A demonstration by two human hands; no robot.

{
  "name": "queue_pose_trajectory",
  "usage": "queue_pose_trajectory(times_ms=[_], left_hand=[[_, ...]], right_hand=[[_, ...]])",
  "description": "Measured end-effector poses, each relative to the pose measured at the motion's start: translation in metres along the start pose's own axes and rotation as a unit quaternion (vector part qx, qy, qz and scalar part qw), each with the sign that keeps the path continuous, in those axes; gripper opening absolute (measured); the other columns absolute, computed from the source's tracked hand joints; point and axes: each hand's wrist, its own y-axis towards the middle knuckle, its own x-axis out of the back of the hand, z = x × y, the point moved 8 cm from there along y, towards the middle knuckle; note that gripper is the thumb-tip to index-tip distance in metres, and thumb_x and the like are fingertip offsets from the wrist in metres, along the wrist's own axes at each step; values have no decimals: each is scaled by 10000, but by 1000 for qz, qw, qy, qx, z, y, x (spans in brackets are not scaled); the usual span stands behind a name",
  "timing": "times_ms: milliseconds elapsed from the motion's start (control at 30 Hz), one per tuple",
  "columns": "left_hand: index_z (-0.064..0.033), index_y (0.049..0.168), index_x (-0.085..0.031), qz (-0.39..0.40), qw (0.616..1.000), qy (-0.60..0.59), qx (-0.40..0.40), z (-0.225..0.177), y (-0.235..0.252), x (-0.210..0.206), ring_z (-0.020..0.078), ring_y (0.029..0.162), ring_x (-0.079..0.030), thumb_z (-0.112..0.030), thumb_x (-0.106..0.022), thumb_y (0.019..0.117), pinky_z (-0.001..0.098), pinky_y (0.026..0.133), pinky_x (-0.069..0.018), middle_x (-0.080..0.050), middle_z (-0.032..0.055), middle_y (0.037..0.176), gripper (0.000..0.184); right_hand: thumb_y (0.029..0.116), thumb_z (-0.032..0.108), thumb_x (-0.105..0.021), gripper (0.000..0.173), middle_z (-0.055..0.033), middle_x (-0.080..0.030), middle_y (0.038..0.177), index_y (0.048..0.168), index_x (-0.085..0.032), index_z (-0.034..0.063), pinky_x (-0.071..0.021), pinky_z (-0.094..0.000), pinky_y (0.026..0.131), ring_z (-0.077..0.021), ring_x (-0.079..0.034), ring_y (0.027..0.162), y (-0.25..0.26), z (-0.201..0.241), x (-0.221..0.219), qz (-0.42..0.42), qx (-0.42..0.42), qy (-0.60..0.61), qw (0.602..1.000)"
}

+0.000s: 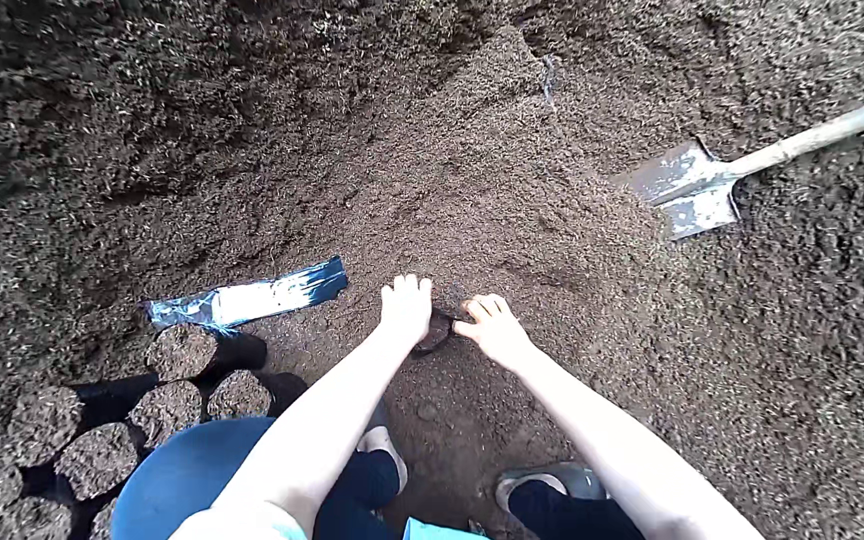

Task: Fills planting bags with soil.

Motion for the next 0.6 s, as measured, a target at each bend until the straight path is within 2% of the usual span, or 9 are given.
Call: queue_pose_trajectory(times_ms=[67,133,200,267,333,400,433,500,600], left_hand=[[-119,1427,-568,-34,994,16,-106,-14,16,-8,442,1345,-491,-236,-684,981,635,1013,-437,-547,223,1426,475],[-145,1415,-595,-33,981,33,-186,-24,21,-17,425,1207,-620,-124,-456,1084,610,958,-481,-638,208,1328,360],[-144,1427,-584,-7,980,3,-201,-25,14,-21,431,1111,-670,-111,-363,1106,618,903,-516,-662,219,1263,390],[-139,1421,-588,16,978,-51,-200,-20,7,-27,432,1160,-653,-170,-376,1119,621,962,-499,-658,221,1280,370],[-127,1419,-594,25,971,-93,-220,-16,1,-34,419,1220,-631,-210,-415,1118,603,1019,-478,-659,221,1293,360],[-117,1389,-618,17,963,-128,-237,-14,-4,-44,406,1217,-640,-214,-433,1107,597,1018,-484,-677,215,1268,351],[-115,1364,-631,11,960,-141,-243,-15,-6,-50,406,1196,-650,-214,-441,1101,601,1004,-494,-686,212,1247,339],[-118,1346,-630,15,957,-153,-248,-20,-11,-61,408,1167,-661,-223,-432,1104,604,989,-506,-691,210,1225,330],[-130,1386,-599,48,961,-142,-232,-31,-23,-71,420,1161,-658,-247,-368,1130,604,988,-505,-675,221,1238,364]], right_hand=[[1013,76,-553,278,-193,-666,1277,1144,-761,204,-375,-635,1114,-417,-562,1299,0,2,1,-6,-1,6,1000],[1025,117,-547,253,-205,-656,1304,1150,-761,169,-387,-617,1113,-428,-555,1307,-5,7,8,-19,-22,29,999],[1039,176,-546,228,-177,-672,1280,1117,-748,105,-465,-518,1092,-377,-596,1267,-13,23,20,-63,-46,84,993],[1036,156,-524,254,-137,-691,1271,1108,-737,37,-497,-394,1081,-285,-635,1236,-18,49,22,-44,-95,175,979],[1072,151,-455,343,-169,-612,1417,1280,-661,-26,-419,-372,1157,-268,-562,1352,-18,70,4,76,-180,255,947],[1090,266,-467,550,-232,-343,1625,1535,-390,-48,-283,-393,1249,-293,-333,1526,-15,81,-23,177,-243,279,912],[1072,382,-502,689,-254,-257,1655,1568,-309,-56,-236,-407,1268,-311,-246,1560,-14,82,-36,197,-255,275,906],[1011,576,-522,859,-280,-285,1634,1542,-349,-76,-210,-426,1277,-348,-222,1562,-16,83,-61,195,-248,242,917],[997,640,-472,850,-262,-397,1583,1490,-465,-52,-227,-456,1269,-361,-301,1530,-21,88,-87,202,-229,184,934]])
